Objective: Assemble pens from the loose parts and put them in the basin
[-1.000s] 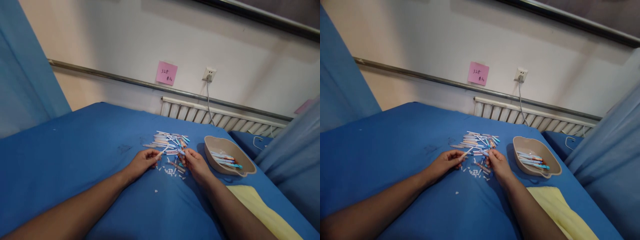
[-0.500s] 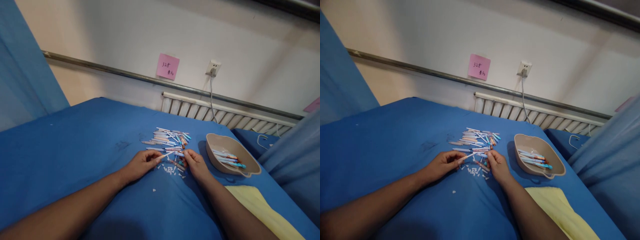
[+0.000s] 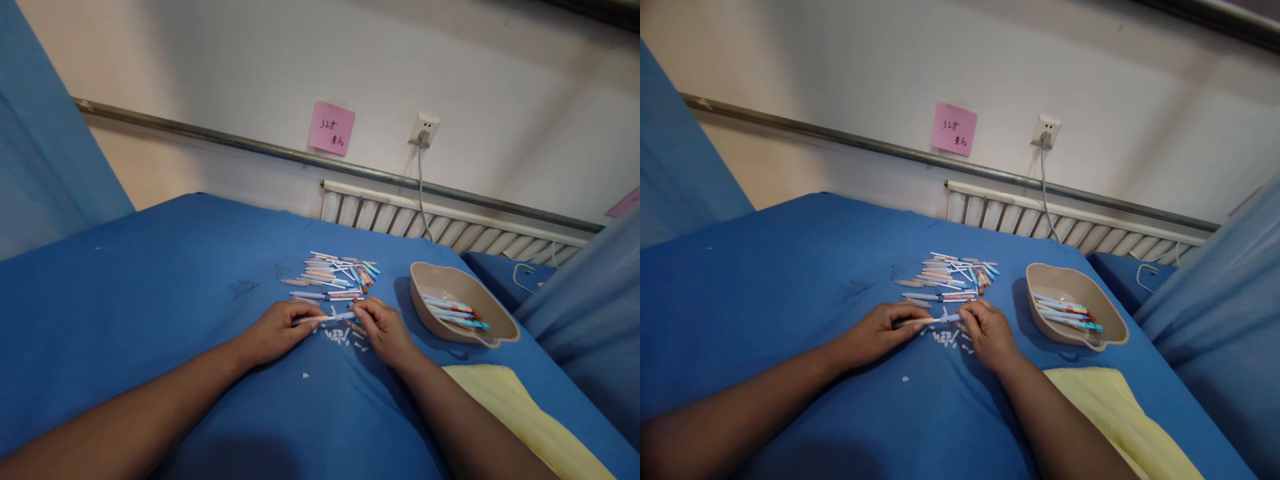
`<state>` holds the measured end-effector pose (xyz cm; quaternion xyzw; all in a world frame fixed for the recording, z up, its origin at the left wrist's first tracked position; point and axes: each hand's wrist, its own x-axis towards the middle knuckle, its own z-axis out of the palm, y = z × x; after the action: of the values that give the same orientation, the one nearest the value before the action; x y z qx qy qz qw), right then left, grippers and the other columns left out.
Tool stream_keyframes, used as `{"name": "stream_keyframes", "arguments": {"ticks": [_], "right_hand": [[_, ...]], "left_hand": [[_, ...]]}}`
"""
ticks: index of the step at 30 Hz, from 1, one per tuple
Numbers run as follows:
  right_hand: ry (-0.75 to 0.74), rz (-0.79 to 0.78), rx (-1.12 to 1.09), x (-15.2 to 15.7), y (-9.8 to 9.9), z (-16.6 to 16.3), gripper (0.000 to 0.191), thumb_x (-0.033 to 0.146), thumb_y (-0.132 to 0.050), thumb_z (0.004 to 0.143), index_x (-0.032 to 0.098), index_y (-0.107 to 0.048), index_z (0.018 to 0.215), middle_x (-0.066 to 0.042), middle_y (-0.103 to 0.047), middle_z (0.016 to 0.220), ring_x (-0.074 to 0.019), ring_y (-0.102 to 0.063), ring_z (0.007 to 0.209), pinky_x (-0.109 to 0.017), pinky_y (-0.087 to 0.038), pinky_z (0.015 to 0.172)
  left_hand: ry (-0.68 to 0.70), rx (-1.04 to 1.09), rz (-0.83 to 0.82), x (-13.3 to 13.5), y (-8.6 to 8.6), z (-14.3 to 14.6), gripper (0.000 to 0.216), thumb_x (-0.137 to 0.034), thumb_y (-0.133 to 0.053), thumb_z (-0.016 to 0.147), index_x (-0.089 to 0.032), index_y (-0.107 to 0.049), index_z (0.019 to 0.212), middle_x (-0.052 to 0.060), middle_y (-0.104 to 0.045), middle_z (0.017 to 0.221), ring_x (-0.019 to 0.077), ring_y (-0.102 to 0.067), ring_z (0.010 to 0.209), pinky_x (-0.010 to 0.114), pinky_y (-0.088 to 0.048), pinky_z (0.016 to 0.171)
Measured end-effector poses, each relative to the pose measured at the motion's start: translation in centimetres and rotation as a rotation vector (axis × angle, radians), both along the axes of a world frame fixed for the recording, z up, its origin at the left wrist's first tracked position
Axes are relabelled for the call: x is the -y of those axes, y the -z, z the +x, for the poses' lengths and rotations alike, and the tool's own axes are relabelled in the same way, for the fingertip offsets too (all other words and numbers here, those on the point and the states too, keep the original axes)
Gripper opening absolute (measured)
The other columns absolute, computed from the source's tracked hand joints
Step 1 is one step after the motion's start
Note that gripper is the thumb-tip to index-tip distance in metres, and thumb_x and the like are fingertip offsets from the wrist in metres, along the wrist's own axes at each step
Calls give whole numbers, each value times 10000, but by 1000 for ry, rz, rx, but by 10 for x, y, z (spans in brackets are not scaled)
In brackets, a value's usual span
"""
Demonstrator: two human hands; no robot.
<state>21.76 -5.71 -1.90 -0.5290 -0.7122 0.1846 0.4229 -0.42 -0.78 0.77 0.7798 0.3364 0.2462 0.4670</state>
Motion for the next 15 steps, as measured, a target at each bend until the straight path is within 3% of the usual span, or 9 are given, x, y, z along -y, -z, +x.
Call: {"name": "stream_keyframes", "arguments": {"ticks": [5,10,15], "right_hand": [[-60,22,44,3,-1,-5,181,294,-497,860,218,-647,928,-28,-587,798,-153,-555,751,-243,-421,699],[-69,23,61,5,-1,-5,172,286,-516,850,222,-647,940,-26,-585,789,-151,-554,726,-243,-424,667],[-122,30,118,8,-2,-10,175,256,-517,853,224,-632,980,-29,-616,813,-160,-566,777,-251,-420,694]], "left_hand": [[29,0,-60,1,-1,-1,229,-322,-541,790,-215,-699,917,14,-683,866,184,-585,809,244,-427,729],[19,-7,-193,0,2,-1,251,-354,-552,788,-188,-685,921,4,-638,737,118,-526,599,204,-409,558],[78,-6,-319,1,5,-1,291,-391,-552,796,-167,-657,950,12,-633,721,90,-501,549,185,-398,516]]}}
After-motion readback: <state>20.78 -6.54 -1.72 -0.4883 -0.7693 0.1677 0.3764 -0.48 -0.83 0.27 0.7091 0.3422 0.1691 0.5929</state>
